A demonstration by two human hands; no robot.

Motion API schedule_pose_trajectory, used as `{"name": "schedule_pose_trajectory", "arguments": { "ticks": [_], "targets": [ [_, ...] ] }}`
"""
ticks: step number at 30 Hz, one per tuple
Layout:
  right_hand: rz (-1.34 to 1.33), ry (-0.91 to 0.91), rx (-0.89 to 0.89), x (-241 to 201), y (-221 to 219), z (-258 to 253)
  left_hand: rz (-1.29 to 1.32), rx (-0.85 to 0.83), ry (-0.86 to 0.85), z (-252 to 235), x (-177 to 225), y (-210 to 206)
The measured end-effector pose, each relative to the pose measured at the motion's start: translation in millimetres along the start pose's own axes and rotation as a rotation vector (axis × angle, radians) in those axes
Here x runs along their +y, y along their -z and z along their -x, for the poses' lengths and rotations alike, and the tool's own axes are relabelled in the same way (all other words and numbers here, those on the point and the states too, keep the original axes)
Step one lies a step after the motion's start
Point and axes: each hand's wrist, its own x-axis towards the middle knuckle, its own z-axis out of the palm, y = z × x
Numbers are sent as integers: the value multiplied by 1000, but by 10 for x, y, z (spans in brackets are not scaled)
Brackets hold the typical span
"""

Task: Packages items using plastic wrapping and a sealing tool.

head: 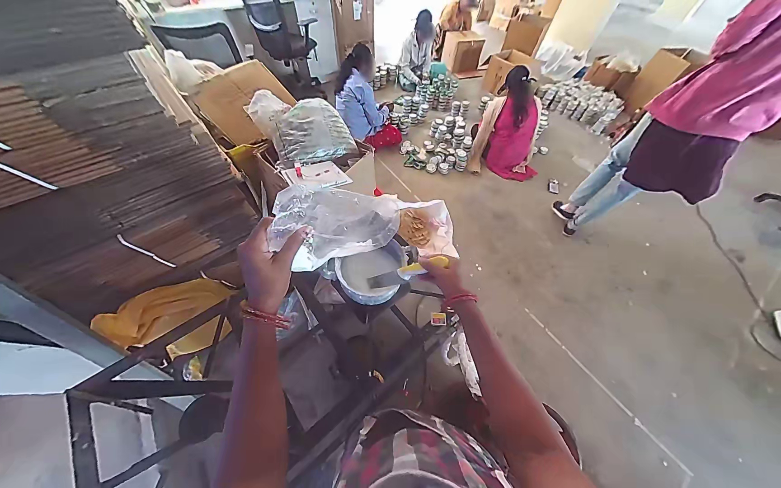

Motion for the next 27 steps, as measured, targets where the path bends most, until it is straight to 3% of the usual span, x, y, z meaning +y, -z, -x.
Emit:
{"name": "schedule_pose_trajectory", "arguments": {
  "ticks": [5,10,14,17,22,27],
  "targets": [
    [0,15,153,2,-31,-78,28,14,-22,16,57,37],
    [55,33,-40,-62,-81,38,46,10,-28,1,78,20],
    [95,51,54,-66,27,-8,16,20,-24,28,74,35],
    [38,109,116,21,-138,-170,8,30,-28,26,57,9],
    [152,74,-77,-120,-53,-20,10,21,-17,40,61,-8],
    [272,123,91,-105,19,-150,11,41,5,80,72,-4]
  ]
}}
